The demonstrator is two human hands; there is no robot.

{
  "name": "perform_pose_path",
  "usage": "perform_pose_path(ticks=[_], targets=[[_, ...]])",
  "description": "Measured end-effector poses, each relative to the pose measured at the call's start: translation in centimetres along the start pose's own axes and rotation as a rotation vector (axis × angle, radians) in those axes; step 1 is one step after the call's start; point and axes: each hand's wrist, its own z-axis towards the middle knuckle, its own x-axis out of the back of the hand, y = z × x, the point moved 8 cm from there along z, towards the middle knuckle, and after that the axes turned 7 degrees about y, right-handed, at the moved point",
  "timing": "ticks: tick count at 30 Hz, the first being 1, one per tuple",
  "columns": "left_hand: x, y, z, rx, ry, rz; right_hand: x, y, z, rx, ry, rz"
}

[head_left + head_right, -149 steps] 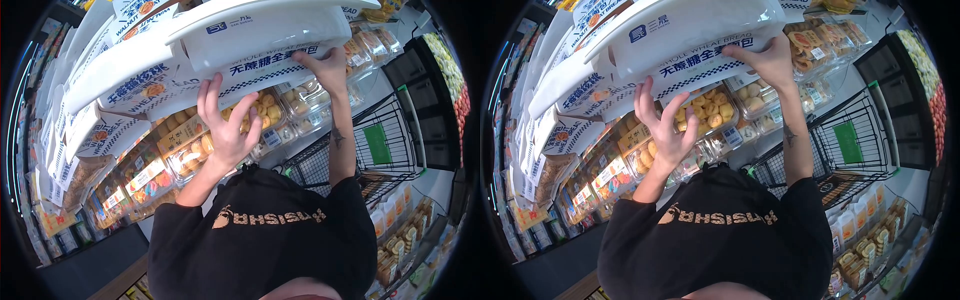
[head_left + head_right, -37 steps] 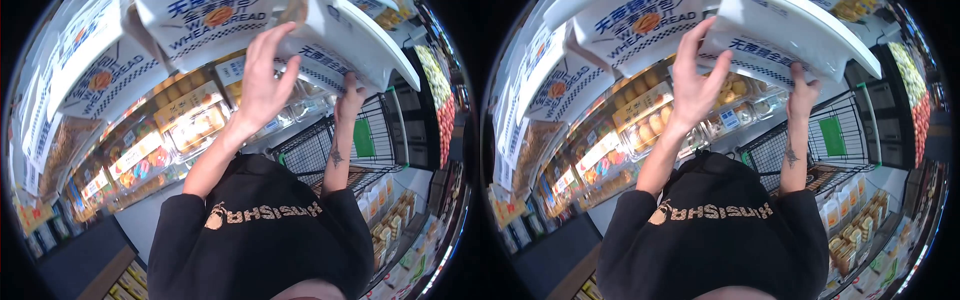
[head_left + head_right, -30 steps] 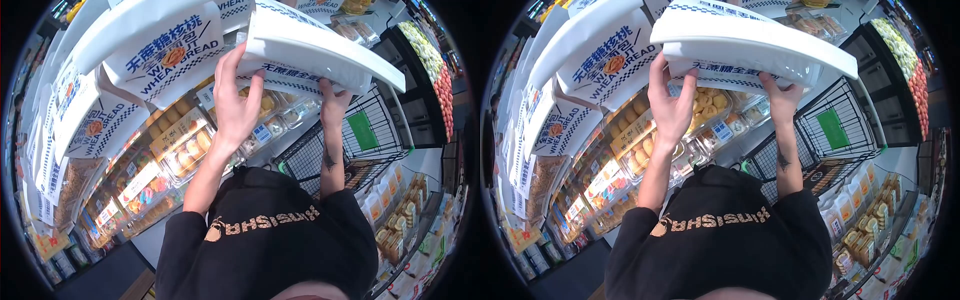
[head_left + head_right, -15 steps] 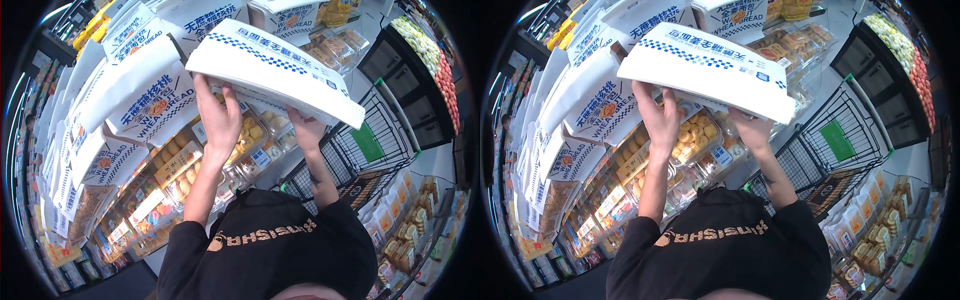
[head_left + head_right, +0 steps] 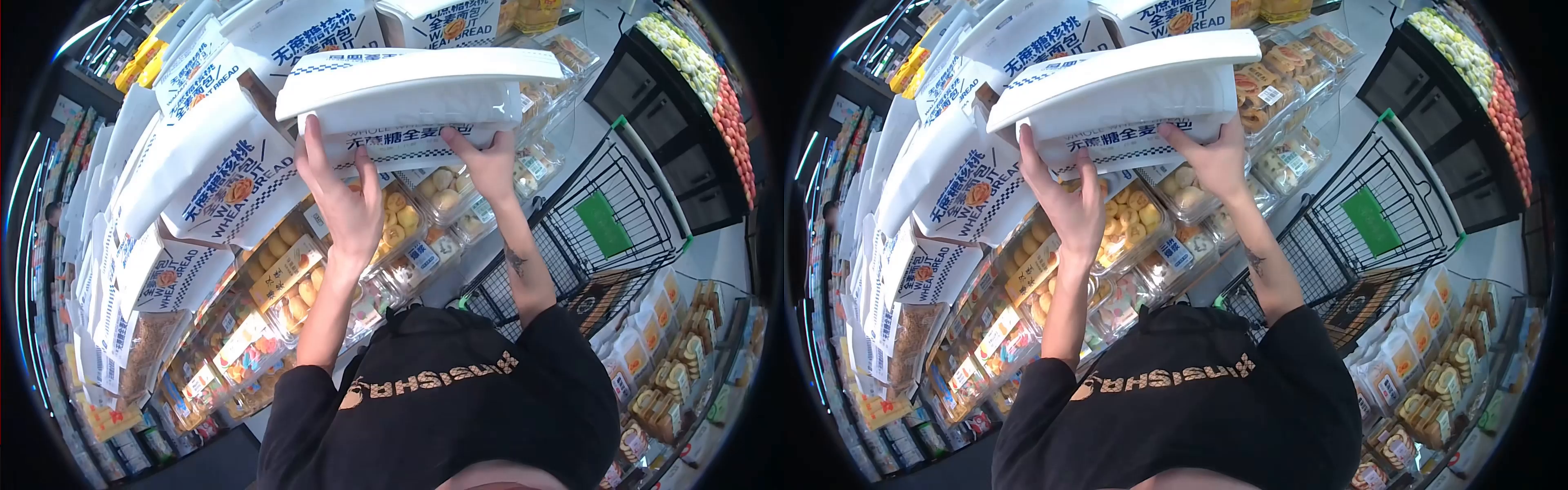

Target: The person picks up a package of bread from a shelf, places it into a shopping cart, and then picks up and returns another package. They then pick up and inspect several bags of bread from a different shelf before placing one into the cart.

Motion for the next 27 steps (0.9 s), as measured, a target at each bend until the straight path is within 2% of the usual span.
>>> perform_pose_path(ticks=[5, 7, 9, 11, 13, 15, 17, 19, 21, 23, 24, 25, 26, 27], targets=[[-0.2, -0.2, -0.2, 0.019, 0.002, -0.03, 0.1, 0.5, 0.9, -0.052, -0.02, 0.02], [-0.1, 0.1, -0.5, 0.027, 0.007, 0.004, 0.0, 0.5, 1.0, -0.073, -0.023, -0.051], [0.9, 1.3, -1.0, -0.056, 0.11, 0.141, -0.3, -0.4, 1.1, -0.02, -0.016, -0.053], [1.0, 1.3, -1.7, -0.051, 0.075, 0.17, -0.3, -0.3, 1.2, -0.038, -0.01, -0.054], [0.4, 0.7, -2.0, 0.05, -0.022, 0.029, -0.2, -0.4, 1.2, 0.01, -0.012, -0.061], [0.5, 0.4, -2.2, 0.037, -0.041, 0.069, 0.0, -0.5, 1.0, -0.035, -0.003, -0.017], [0.7, -0.6, -2.4, 0.14, 0.004, -0.076, -0.6, -0.1, 0.8, -0.119, -0.185, -0.025], [0.7, -1.0, -2.5, 0.213, 0.017, -0.197, 0.0, 0.0, 0.0, -0.134, -0.236, -0.135], [1.0, -1.1, -3.0, 0.325, 0.009, -0.466, 1.1, 0.6, -1.8, -0.149, -0.283, -0.247], [2.0, -2.0, -4.2, 0.339, -0.045, -0.427, 3.1, 0.4, -4.8, 0.148, -0.167, -0.457], [2.7, -2.5, -5.1, 0.359, -0.149, -0.361, 3.2, 0.6, -6.0, 0.144, -0.167, -0.46], [3.8, -3.1, -6.8, 0.276, -0.141, -0.334, 3.7, -0.4, -7.3, 0.257, -0.066, -0.464], [3.7, -6.6, -10.2, 0.714, -0.118, -0.554, 4.2, -1.5, -8.8, 0.369, 0.036, -0.466], [3.9, -7.4, -11.4, 0.72, -0.122, -0.554, 4.5, -2.6, -10.3, 0.482, 0.139, -0.466]])
